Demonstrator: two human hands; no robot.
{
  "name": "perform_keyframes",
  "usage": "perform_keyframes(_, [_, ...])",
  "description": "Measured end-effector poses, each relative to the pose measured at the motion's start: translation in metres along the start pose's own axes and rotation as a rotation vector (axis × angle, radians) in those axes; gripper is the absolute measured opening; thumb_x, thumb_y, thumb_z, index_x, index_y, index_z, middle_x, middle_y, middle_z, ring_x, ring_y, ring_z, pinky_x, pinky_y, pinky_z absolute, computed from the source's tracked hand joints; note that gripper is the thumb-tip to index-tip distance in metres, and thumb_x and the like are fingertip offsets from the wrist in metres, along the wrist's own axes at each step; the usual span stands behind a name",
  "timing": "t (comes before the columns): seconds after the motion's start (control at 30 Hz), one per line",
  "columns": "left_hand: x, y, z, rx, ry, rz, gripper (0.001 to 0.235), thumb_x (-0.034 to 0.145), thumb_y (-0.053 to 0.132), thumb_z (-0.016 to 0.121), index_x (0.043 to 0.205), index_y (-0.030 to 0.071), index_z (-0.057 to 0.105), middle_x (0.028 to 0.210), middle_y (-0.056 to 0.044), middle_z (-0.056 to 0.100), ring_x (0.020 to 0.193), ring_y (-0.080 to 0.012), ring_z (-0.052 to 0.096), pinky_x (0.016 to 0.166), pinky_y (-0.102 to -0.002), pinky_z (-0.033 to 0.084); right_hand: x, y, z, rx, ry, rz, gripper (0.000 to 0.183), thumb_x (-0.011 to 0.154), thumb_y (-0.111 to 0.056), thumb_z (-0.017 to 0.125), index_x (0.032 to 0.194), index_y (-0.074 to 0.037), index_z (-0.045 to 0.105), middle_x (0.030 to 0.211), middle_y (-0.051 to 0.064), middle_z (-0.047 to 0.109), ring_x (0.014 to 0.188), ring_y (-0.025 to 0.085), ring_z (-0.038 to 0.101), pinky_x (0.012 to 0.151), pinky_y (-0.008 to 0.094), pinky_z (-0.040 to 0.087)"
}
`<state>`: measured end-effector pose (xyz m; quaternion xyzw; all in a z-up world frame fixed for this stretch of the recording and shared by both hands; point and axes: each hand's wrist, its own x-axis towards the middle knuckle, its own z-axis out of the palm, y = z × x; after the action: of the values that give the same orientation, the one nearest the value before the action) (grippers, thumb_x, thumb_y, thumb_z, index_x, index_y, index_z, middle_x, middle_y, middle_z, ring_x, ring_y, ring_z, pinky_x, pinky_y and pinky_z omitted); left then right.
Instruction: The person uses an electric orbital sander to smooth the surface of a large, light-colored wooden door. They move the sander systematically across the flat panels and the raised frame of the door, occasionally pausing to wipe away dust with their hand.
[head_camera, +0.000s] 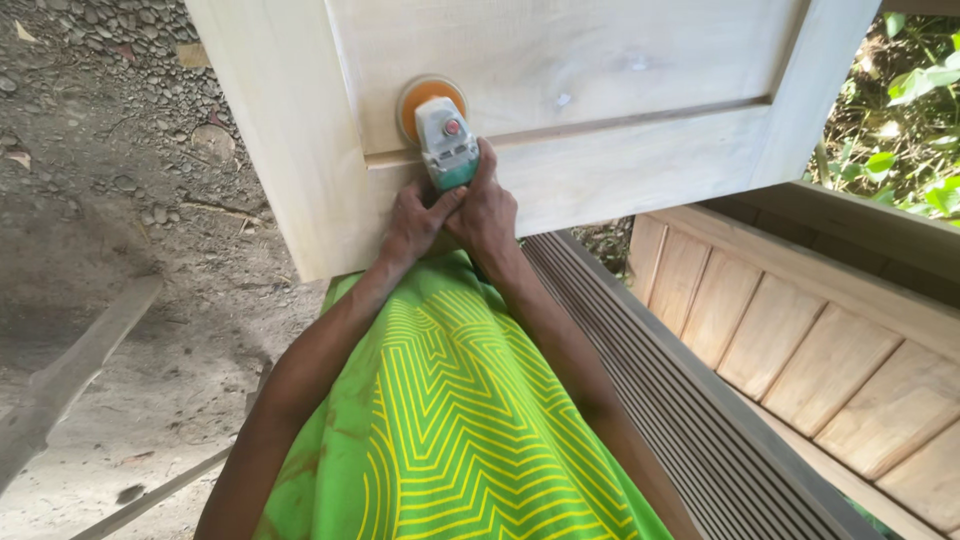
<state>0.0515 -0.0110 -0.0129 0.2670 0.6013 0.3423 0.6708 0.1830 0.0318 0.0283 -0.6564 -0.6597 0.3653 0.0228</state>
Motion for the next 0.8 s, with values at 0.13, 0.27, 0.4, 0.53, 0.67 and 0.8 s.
perform_keyframes(0.13, [0.009, 0.007, 0.038, 0.014, -0.075, -0.028, 0.057, 0.088, 0.046, 0.077, 0.119, -0.001, 0.070, 0.108, -0.015, 0.078, 0.101, -0.0221, 0.076, 0.089, -0.034, 0.058, 0.000, 0.026, -0.028, 0.002, 0.046, 0.005, 0.083, 0.086, -0.017, 0.068, 0.151, -0.005, 0.018, 0.090, 0.027, 0.073, 0.080, 0.053, 0.070, 0.070, 0.062, 0.055])
perform_keyframes(0.27, [0.028, 0.015, 0.076, 0.022, -0.126, -0.063, 0.064, 0.084, 0.052, 0.075, 0.121, 0.000, 0.070, 0.109, -0.015, 0.079, 0.100, -0.0237, 0.077, 0.089, -0.035, 0.058, 0.004, 0.052, -0.059, -0.023, 0.063, 0.008, 0.080, 0.089, -0.020, 0.070, 0.149, -0.008, 0.019, 0.092, 0.028, 0.073, 0.081, 0.054, 0.069, 0.069, 0.063, 0.054])
perform_keyframes(0.4, [0.045, 0.017, 0.116, 0.134, -0.138, -0.071, 0.070, 0.083, 0.058, 0.075, 0.121, -0.001, 0.069, 0.110, -0.016, 0.078, 0.102, -0.0246, 0.076, 0.091, -0.036, 0.057, 0.014, 0.083, -0.086, -0.039, 0.098, -0.006, 0.081, 0.089, -0.022, 0.072, 0.148, -0.008, 0.019, 0.093, 0.028, 0.073, 0.082, 0.054, 0.070, 0.068, 0.062, 0.054])
perform_keyframes(0.53, [0.069, 0.015, 0.153, 0.104, -0.163, -0.128, 0.073, 0.081, 0.062, 0.073, 0.119, -0.001, 0.069, 0.108, -0.015, 0.078, 0.098, -0.0258, 0.077, 0.087, -0.037, 0.060, 0.028, 0.116, -0.113, -0.031, 0.048, 0.011, 0.090, 0.084, -0.033, 0.080, 0.143, -0.005, 0.017, 0.087, 0.027, 0.071, 0.073, 0.050, 0.071, 0.066, 0.058, 0.059])
perform_keyframes(0.67, [0.088, 0.013, 0.196, 0.198, -0.087, -0.142, 0.074, 0.078, 0.062, 0.077, 0.118, 0.000, 0.069, 0.106, -0.015, 0.077, 0.097, -0.0264, 0.076, 0.087, -0.038, 0.058, 0.050, 0.145, -0.137, -0.063, 0.081, -0.042, 0.086, 0.087, -0.030, 0.078, 0.145, -0.006, 0.020, 0.086, 0.028, 0.072, 0.075, 0.054, 0.068, 0.065, 0.062, 0.054])
perform_keyframes(0.8, [0.084, 0.008, 0.231, 0.083, -0.098, -0.057, 0.074, 0.080, 0.062, 0.075, 0.119, 0.000, 0.070, 0.105, -0.015, 0.078, 0.096, -0.0262, 0.076, 0.086, -0.038, 0.059, 0.046, 0.178, -0.156, -0.093, 0.072, -0.018, 0.084, 0.089, -0.027, 0.074, 0.148, -0.007, 0.019, 0.085, 0.027, 0.072, 0.075, 0.053, 0.069, 0.067, 0.062, 0.054])
